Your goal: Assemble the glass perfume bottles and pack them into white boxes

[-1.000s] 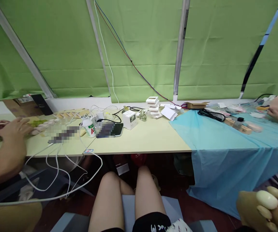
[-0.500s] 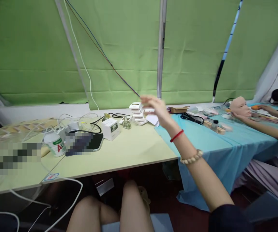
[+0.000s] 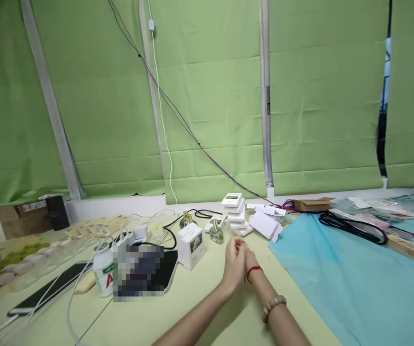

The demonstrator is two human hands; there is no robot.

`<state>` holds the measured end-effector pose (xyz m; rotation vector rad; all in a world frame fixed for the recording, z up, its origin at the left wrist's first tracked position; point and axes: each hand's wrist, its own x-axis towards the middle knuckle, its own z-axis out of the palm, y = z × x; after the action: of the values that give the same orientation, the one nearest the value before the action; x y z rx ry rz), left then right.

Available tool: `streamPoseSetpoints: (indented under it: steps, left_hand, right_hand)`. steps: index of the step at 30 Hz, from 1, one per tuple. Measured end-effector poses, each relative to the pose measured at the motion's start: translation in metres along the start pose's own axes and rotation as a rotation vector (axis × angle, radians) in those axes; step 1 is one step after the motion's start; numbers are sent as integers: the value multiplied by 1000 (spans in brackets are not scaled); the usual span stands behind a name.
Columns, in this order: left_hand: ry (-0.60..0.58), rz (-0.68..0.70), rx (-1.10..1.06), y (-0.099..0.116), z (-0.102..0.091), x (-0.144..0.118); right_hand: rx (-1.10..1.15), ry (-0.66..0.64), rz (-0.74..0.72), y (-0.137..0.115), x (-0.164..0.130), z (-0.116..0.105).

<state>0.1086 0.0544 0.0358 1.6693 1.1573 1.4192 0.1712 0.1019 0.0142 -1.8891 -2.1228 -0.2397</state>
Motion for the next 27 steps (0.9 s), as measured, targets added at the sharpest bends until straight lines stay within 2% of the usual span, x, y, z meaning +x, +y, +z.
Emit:
streamPoseSetpoints:
  steps: [2,3,5,8,11,15,23,27]
  left_hand:
    - [6,43,-14,-32,-3,25]
    - [-3,32,-57,-47,-7,35]
    - [9,-102,-154,-72,-17,48]
    - [-15,-181,-242,-91,-31,59]
    - [-75,-215,-313,-93,-36,63]
    - [-111,-223,-362,-85,-35,60]
    - [-43,-284,-384,-80,-42,55]
    - [-34,-255,-393,-81,-41,47]
  right_hand:
    - [139,-111,84,-1,6,6]
    - [128,-150,140,-1,8,9]
    - [150,-187,207,-2,12,14]
    - [239,-181,226,1,15,19]
    - [328,-155,220,5,18,19]
    - [360,-151,240,10,21,17]
    - [440,-84,208,12,14,19]
    - [513,-25,190,5,14,25]
